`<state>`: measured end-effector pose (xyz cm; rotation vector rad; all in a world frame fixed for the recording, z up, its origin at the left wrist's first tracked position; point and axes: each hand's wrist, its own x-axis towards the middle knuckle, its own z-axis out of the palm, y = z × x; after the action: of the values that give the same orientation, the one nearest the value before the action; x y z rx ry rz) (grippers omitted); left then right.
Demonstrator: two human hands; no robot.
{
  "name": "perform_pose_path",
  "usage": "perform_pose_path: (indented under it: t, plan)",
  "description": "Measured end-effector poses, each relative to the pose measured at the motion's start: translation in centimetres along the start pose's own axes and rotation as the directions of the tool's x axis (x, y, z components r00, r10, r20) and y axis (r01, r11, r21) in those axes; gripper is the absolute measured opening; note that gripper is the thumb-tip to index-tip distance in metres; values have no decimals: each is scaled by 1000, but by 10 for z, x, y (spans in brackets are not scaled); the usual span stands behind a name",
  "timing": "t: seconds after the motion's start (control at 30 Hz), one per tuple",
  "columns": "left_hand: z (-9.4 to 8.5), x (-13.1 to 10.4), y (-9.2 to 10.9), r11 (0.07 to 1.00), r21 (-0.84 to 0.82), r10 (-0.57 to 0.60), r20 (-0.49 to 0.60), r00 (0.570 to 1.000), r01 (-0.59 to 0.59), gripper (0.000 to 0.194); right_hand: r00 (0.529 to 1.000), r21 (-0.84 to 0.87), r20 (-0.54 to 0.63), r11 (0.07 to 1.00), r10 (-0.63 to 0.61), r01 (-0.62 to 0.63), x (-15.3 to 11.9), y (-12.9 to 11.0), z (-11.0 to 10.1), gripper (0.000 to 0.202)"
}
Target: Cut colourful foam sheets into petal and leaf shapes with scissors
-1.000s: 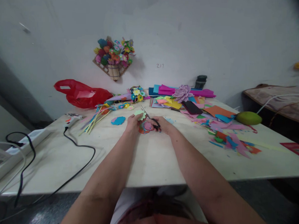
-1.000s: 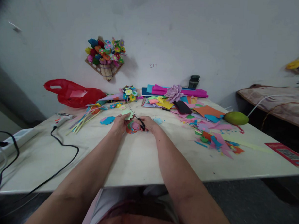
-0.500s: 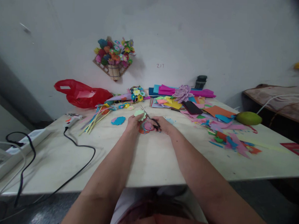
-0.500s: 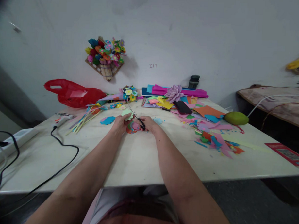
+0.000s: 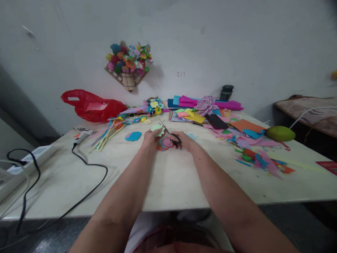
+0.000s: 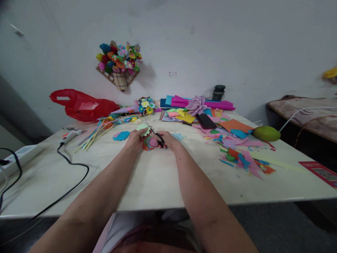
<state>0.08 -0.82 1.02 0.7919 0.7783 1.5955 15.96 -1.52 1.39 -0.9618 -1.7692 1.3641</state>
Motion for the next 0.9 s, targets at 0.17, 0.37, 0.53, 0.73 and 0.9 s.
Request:
perform_pose_path:
  t: [0.17,0.37,0.53,0.73,0.9]
  plan:
    - [1,-1,1,1000,-4,-11,6,1000,11,21,1000,-16,-1,1000,-1,1,2,4,-1,30]
    - [2,-2,2,999,-8,-32,-14,999,32,17,1000,-17,-8,1000,5,-5,2,4,0,30]
    - [3,-4,3,999,-24,-35,-24,999,35,17,1000,-23,-20,1000,13,-14,3,4,0,30]
    - [2,-3,3,999,-18,-41,-16,999,41,18,1000,-29,-13,999,14,-14,2,2,0,29]
    - [1,-3,3,999,-26,-38,-8,999,38,21,999,-23,-19,999,36,-36,1,0,0,28]
